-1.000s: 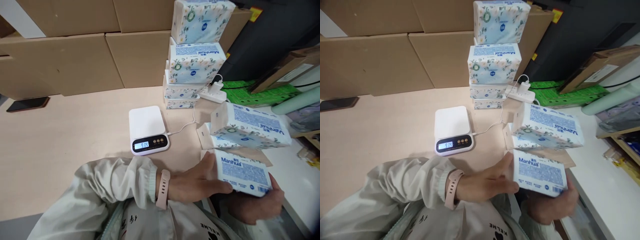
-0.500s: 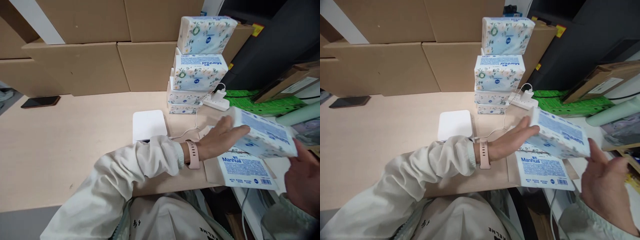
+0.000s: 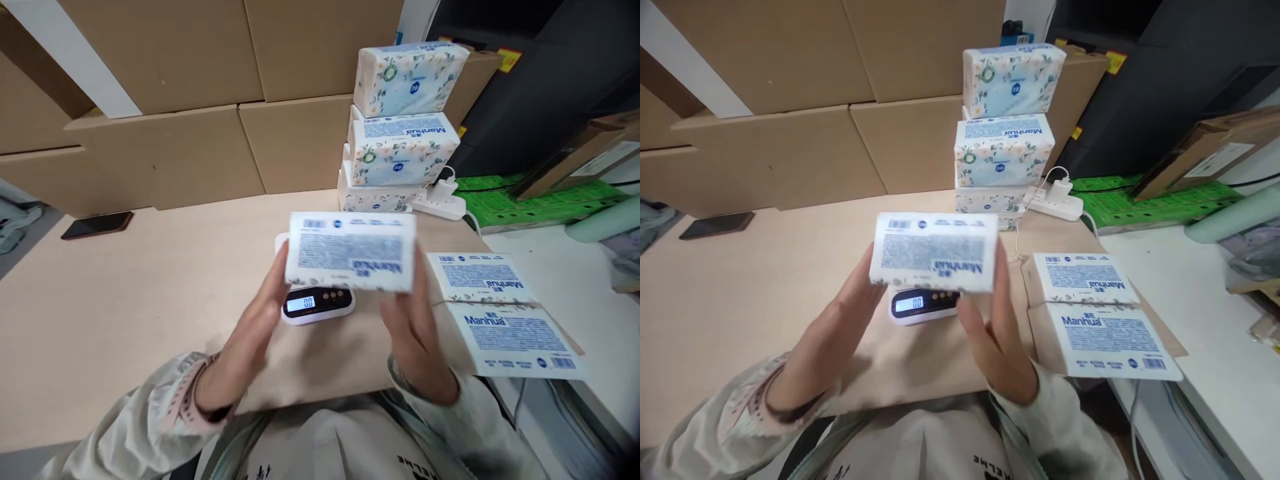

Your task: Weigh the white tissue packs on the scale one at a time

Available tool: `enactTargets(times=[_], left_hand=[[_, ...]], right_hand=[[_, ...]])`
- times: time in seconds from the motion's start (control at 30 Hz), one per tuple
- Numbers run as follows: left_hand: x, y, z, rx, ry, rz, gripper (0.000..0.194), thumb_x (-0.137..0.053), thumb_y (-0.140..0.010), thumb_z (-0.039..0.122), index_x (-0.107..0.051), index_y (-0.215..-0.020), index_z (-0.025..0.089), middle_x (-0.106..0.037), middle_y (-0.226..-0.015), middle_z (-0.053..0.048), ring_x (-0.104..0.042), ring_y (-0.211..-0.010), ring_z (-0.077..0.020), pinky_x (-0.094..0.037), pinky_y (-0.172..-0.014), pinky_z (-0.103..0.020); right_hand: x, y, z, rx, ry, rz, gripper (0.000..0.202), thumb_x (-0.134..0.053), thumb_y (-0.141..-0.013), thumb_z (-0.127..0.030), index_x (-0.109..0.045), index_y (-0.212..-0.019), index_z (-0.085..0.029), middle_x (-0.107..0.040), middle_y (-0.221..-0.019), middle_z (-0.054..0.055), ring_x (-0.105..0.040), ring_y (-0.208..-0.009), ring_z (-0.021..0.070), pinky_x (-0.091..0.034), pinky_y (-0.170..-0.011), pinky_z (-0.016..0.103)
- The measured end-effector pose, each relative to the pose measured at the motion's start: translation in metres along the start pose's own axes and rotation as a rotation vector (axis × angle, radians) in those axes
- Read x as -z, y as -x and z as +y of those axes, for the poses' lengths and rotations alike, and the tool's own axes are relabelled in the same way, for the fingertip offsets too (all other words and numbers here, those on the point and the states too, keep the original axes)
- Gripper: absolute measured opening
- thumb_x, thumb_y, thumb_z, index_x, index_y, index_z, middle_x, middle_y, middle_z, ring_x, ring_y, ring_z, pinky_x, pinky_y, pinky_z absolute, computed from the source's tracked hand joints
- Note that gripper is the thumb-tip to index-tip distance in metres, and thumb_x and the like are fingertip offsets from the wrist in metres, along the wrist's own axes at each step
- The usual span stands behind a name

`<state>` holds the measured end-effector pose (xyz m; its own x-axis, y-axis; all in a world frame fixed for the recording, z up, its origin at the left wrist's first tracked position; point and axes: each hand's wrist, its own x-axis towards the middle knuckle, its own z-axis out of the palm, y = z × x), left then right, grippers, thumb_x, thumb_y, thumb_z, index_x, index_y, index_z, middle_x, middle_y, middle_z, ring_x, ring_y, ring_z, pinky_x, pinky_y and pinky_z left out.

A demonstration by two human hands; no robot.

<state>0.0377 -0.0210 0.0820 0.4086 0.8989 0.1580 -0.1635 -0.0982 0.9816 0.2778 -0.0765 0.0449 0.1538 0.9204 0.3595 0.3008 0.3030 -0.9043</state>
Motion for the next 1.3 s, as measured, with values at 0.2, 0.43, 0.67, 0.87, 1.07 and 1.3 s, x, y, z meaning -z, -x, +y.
enactTargets(times=[0.2,0.43,0.67,0.87,1.07,1.3], left_hand=[[0.040,-0.012,-0.050,0.018,0.024,0.086,0.062,-0.048,-0.110,0.057,-0.045,-0.168,0.037,-0.027,-0.180,0.006,-0.015,-0.172,-0.0290,-0.017,-0.143,-0.056],[0.062,0.003,-0.079,-0.063,-0.139,0.225,0.059,-0.047,-0.113,0.053,-0.036,-0.170,0.047,-0.018,-0.182,0.010,-0.010,-0.172,-0.0262,-0.012,-0.143,-0.054],[0.075,0.018,-0.093,-0.081,-0.173,0.351,0.053,-0.039,-0.116,0.049,-0.036,-0.169,0.050,-0.021,-0.182,0.011,-0.011,-0.173,-0.0259,-0.013,-0.143,-0.051],[0.073,0.019,-0.093,-0.083,-0.090,0.374,0.053,-0.042,-0.114,0.051,-0.043,-0.167,0.046,-0.027,-0.181,0.010,-0.015,-0.172,-0.0256,-0.013,-0.143,-0.049],[0.073,0.017,-0.095,-0.073,-0.043,0.401,0.053,-0.045,-0.112,0.054,-0.048,-0.165,0.045,-0.031,-0.179,0.009,-0.019,-0.171,-0.0258,-0.013,-0.143,-0.050],[0.075,0.016,-0.093,-0.074,-0.042,0.395,0.053,-0.045,-0.112,0.056,-0.050,-0.164,0.045,-0.034,-0.178,0.009,-0.022,-0.170,-0.0247,-0.016,-0.142,-0.048]], right_hand=[[-0.055,-0.083,0.047,-0.295,-0.189,-0.284,0.080,-0.056,-0.103,-0.066,-0.023,-0.172,-0.044,-0.031,-0.181,-0.001,-0.028,-0.170,0.0278,-0.025,-0.139,0.066],[-0.055,-0.065,0.071,-0.189,-0.122,0.062,0.064,-0.052,-0.106,-0.063,-0.045,-0.164,-0.039,-0.042,-0.177,0.004,-0.037,-0.166,0.0270,-0.028,-0.138,0.062],[-0.060,-0.071,0.067,-0.228,-0.265,0.385,0.063,-0.042,-0.107,-0.065,-0.057,-0.155,-0.027,-0.061,-0.161,0.010,-0.053,-0.155,0.0261,-0.029,-0.137,0.059],[-0.062,-0.071,0.064,-0.325,-0.314,0.361,0.067,-0.042,-0.104,-0.072,-0.062,-0.149,-0.026,-0.065,-0.157,0.010,-0.056,-0.152,0.0259,-0.028,-0.137,0.058],[-0.062,-0.074,0.060,-0.329,-0.326,0.384,0.069,-0.043,-0.101,-0.075,-0.065,-0.144,-0.025,-0.068,-0.152,0.010,-0.058,-0.151,0.0271,-0.028,-0.136,0.058],[-0.063,-0.074,0.059,-0.336,-0.363,0.406,0.064,-0.047,-0.101,-0.073,-0.067,-0.140,-0.026,-0.071,-0.148,0.009,-0.060,-0.148,0.0261,-0.029,-0.136,0.056]])
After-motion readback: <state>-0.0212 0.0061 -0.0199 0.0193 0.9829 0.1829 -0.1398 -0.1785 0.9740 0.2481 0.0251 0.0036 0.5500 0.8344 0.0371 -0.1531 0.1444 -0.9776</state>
